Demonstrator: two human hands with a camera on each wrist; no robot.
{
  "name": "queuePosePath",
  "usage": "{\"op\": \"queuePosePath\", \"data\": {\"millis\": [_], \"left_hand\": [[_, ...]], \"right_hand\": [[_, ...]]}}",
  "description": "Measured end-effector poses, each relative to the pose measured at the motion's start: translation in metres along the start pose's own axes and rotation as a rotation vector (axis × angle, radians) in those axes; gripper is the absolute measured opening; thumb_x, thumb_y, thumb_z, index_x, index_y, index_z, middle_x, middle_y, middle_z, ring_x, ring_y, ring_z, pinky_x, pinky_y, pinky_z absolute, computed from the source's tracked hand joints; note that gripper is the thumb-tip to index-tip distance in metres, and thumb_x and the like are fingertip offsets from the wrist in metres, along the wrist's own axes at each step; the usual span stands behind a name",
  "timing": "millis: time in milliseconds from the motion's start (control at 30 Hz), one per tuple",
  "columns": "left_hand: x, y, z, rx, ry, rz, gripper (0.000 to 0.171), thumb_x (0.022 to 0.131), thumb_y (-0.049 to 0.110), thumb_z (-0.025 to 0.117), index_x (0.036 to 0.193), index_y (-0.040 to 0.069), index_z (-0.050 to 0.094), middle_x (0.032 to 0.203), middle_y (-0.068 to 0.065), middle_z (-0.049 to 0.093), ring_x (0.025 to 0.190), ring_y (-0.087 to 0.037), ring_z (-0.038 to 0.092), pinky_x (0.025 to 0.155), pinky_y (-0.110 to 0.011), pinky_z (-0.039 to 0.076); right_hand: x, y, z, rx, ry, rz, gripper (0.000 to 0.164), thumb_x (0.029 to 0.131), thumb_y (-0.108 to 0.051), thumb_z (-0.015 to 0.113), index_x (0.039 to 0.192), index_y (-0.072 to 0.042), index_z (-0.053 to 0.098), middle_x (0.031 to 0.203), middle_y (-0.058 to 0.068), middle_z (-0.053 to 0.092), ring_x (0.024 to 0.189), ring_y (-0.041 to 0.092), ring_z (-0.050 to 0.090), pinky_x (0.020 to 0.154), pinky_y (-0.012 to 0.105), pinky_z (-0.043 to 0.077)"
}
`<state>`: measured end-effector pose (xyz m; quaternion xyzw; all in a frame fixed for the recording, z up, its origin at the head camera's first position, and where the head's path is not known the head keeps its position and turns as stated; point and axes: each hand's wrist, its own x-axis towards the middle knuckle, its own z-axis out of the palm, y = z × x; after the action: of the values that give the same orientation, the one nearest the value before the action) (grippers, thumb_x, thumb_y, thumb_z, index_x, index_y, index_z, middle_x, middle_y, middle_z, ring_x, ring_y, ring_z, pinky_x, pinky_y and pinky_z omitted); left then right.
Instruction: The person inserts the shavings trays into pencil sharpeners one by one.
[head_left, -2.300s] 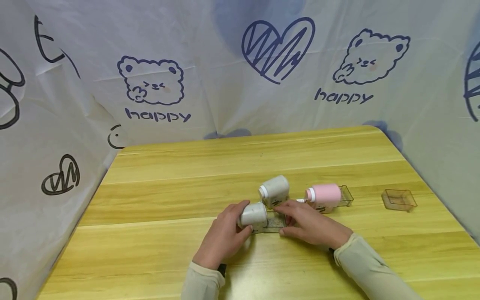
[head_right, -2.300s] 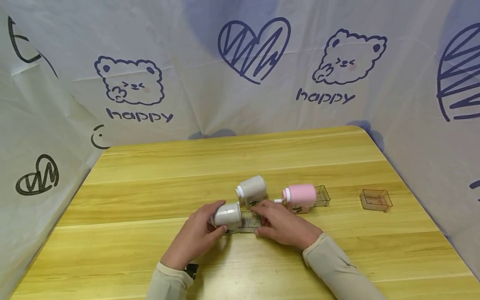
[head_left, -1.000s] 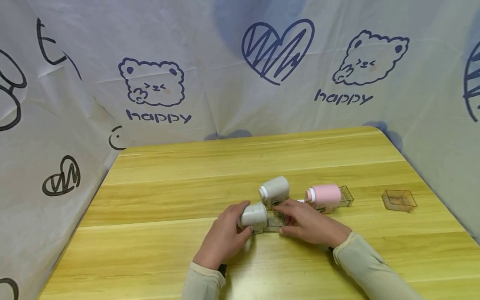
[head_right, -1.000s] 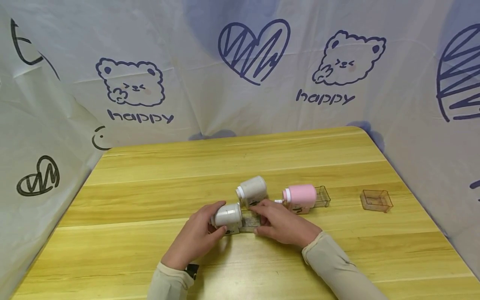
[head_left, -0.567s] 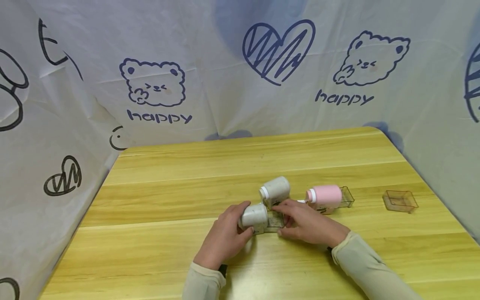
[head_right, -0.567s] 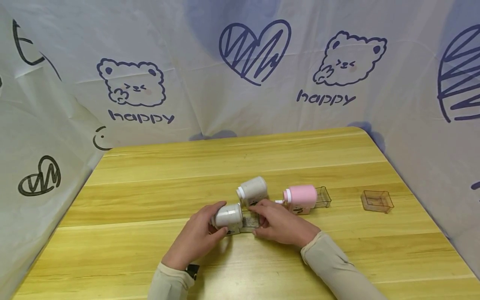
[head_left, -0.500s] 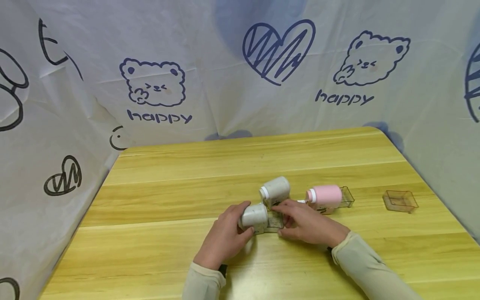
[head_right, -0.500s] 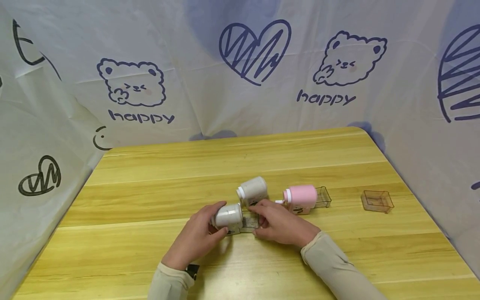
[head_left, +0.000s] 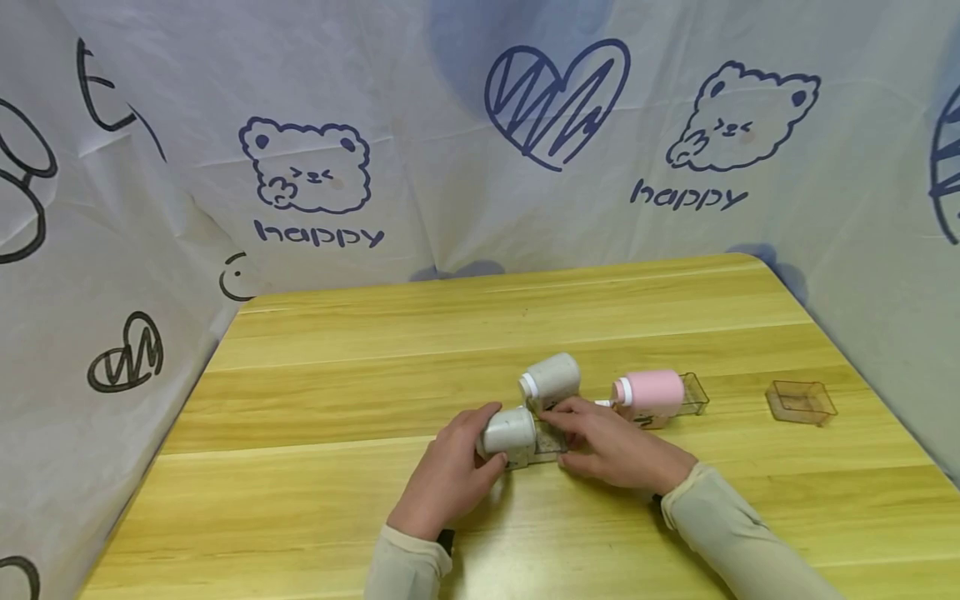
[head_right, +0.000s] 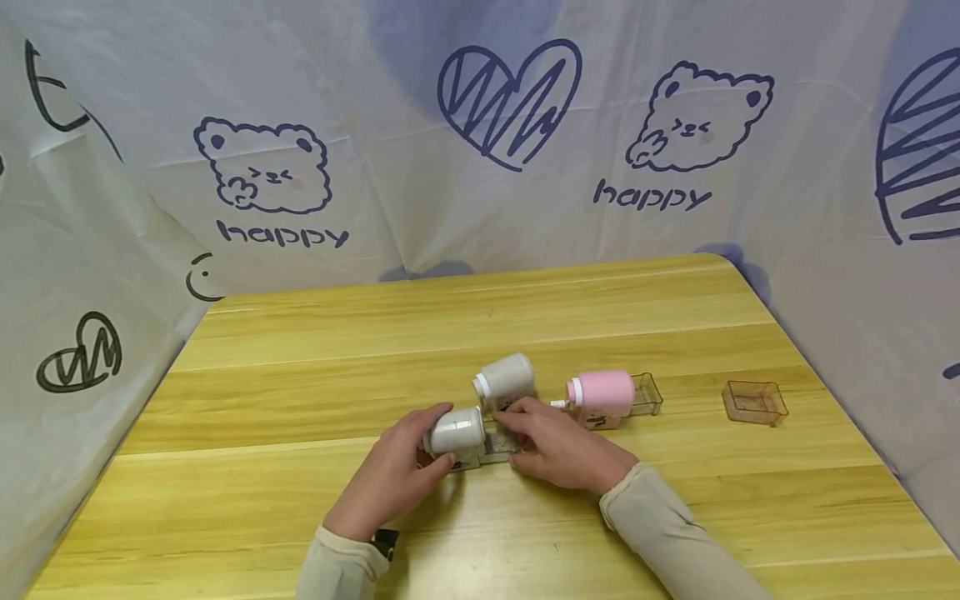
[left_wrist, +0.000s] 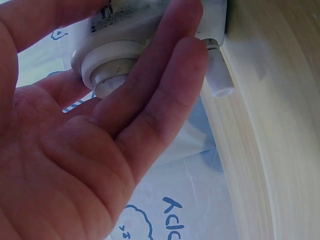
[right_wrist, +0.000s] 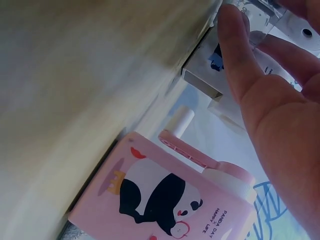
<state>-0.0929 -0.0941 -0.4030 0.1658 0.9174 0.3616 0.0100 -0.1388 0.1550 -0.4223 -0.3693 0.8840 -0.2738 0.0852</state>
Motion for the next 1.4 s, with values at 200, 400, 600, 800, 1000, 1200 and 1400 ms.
{"op": "queuePosePath", "data": {"millis": [200, 400, 600, 800, 1000, 1200, 1400], "left_hand": [[0.0005, 0.0002, 0.0002, 0.002, 0.001, 0.004, 0.056, 0.087, 0.017, 0.065, 0.139, 0.008, 0.047, 0.124, -0.012, 0.056, 0.083, -0.014, 0.054, 0.07, -0.028, 0.047], [0.0006, 0.0002, 0.0002, 0.002, -0.002, 0.001, 0.056, 0.087, 0.017, 0.065, 0.139, 0.008, 0.047, 0.124, -0.012, 0.056, 0.083, -0.014, 0.054, 0.07, -0.027, 0.047], [0.0007, 0.0, 0.0004, -0.002, -0.003, 0.003, 0.056, 0.087, 0.017, 0.065, 0.139, 0.007, 0.047, 0.125, -0.012, 0.055, 0.083, -0.014, 0.054, 0.07, -0.028, 0.048], [0.0007, -0.0005, 0.0006, -0.004, -0.007, 0.003, 0.056, 0.087, 0.017, 0.065, 0.14, 0.007, 0.046, 0.125, -0.013, 0.055, 0.083, -0.014, 0.054, 0.069, -0.027, 0.048], [0.0002, -0.0006, 0.0003, -0.001, -0.005, 0.002, 0.056, 0.088, 0.018, 0.065, 0.14, 0.008, 0.046, 0.125, -0.012, 0.055, 0.083, -0.014, 0.054, 0.07, -0.028, 0.048], [-0.0001, -0.0009, 0.0004, 0.004, -0.002, 0.003, 0.056, 0.087, 0.018, 0.065, 0.139, 0.008, 0.047, 0.125, -0.012, 0.056, 0.084, -0.014, 0.054, 0.07, -0.028, 0.047], [0.0002, -0.0012, 0.0003, 0.007, -0.002, 0.003, 0.056, 0.087, 0.018, 0.065, 0.139, 0.008, 0.047, 0.125, -0.012, 0.056, 0.084, -0.014, 0.054, 0.071, -0.028, 0.048]], "right_hand": [[0.0008, 0.0012, 0.0033, -0.027, 0.02, -0.022, 0.058, 0.09, -0.029, 0.065, 0.141, -0.007, 0.047, 0.127, 0.004, 0.051, 0.107, 0.013, 0.052, 0.089, 0.035, 0.046], [0.0016, 0.0001, 0.0037, -0.036, 0.02, -0.018, 0.058, 0.09, -0.028, 0.065, 0.141, -0.007, 0.047, 0.127, 0.004, 0.051, 0.106, 0.013, 0.052, 0.089, 0.035, 0.046], [0.0026, -0.0008, 0.0029, -0.047, 0.019, -0.034, 0.058, 0.089, -0.024, 0.064, 0.141, -0.005, 0.046, 0.124, 0.004, 0.051, 0.104, 0.012, 0.051, 0.088, 0.034, 0.046], [0.0034, -0.0017, 0.0024, -0.053, 0.011, -0.039, 0.059, 0.089, -0.023, 0.064, 0.141, -0.004, 0.045, 0.125, 0.006, 0.05, 0.106, 0.014, 0.051, 0.09, 0.035, 0.045], [0.0046, -0.0034, 0.0027, -0.039, 0.007, -0.018, 0.06, 0.089, -0.023, 0.065, 0.141, -0.003, 0.044, 0.127, 0.008, 0.051, 0.106, 0.015, 0.051, 0.089, 0.035, 0.045], [0.0069, -0.0046, 0.0046, 0.024, 0.026, 0.025, 0.059, 0.085, -0.02, 0.068, 0.137, -0.002, 0.046, 0.122, 0.009, 0.055, 0.094, 0.013, 0.053, 0.081, 0.03, 0.047], [0.0087, -0.0048, 0.0039, 0.015, 0.02, 0.01, 0.055, 0.086, -0.02, 0.068, 0.134, -0.003, 0.05, 0.12, 0.007, 0.056, 0.093, 0.012, 0.054, 0.08, 0.031, 0.047]]}}
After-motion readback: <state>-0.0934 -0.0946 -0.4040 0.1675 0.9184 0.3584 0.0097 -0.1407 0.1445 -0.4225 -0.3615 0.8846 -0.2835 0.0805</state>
